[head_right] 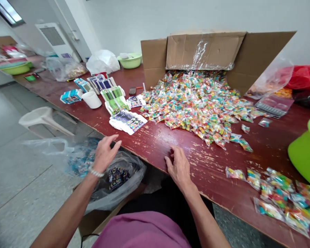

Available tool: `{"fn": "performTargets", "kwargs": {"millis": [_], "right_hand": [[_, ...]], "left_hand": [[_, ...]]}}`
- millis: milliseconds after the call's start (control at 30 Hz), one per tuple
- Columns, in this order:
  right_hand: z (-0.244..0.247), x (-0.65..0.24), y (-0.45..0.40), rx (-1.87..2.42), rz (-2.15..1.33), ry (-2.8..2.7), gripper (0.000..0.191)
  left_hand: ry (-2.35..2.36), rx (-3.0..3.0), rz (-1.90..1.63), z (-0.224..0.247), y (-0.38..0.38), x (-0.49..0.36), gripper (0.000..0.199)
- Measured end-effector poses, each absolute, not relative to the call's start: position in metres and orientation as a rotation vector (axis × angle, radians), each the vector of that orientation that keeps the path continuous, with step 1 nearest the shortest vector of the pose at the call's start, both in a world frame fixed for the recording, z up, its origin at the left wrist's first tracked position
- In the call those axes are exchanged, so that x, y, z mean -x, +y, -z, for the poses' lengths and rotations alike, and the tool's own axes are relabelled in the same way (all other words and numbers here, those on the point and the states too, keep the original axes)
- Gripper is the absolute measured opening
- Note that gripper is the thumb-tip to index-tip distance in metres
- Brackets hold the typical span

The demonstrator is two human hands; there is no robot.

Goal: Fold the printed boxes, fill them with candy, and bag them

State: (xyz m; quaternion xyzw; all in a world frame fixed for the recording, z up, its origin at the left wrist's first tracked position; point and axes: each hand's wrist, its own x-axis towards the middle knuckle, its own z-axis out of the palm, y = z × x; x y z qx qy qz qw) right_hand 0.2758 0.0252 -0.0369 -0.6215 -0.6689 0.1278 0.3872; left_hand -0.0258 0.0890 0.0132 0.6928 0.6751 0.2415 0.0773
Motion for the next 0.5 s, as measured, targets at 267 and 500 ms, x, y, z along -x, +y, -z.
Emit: {"fn": "performTargets", "kwargs": {"millis": [267,500], "right_hand": [[0.044,-0.274,0.025,1.558,-0.274,-1.776,0.031],[0.038,-0.278,0.027,1.576,-0.354,-1.731,0.030]], "left_hand": [[2.154,-2.127,-0.442,-0.018,0.194,-0.030,0.042],[2.027,-1.879,-0.532,-0.030,0.203,-0.023,0.036]]}}
